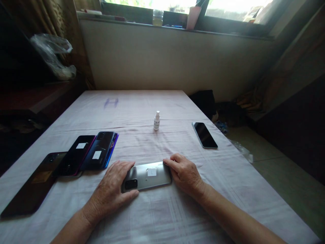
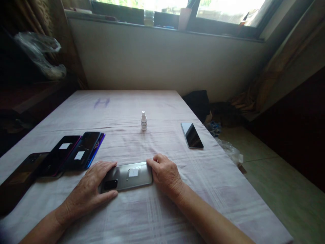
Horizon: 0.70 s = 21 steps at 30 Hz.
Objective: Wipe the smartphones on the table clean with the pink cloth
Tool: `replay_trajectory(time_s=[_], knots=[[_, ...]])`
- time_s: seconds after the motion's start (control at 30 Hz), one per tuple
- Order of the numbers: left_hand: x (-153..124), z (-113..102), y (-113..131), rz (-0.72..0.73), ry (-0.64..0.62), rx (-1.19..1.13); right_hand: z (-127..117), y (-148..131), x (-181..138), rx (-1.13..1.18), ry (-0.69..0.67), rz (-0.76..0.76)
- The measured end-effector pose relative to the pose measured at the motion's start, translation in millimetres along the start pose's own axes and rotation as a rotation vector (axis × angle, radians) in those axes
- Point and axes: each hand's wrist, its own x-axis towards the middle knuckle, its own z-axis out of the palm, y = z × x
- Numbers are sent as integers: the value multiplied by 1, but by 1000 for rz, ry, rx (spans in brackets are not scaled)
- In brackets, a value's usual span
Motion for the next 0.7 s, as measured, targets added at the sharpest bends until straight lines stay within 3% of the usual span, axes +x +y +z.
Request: replay_trajectory(time_s=[0.17, 0.27, 0.4, 0.53, 0.7], knots=[[-3, 14, 22, -70, 44, 10, -4, -10, -1, -30, 18, 134], [-9, 14, 32, -42, 1, -33, 0, -10, -3, -57, 19, 185], [-19, 5, 21, 58, -122, -79, 3, -11, -4, -103, 5, 214], [-24, 1, 4, 76, -98, -69, 2, -23, -3, -176, -12, 171], [-23, 4, 6, 74, -65, -48, 3, -30, -2, -172, -25, 142]])
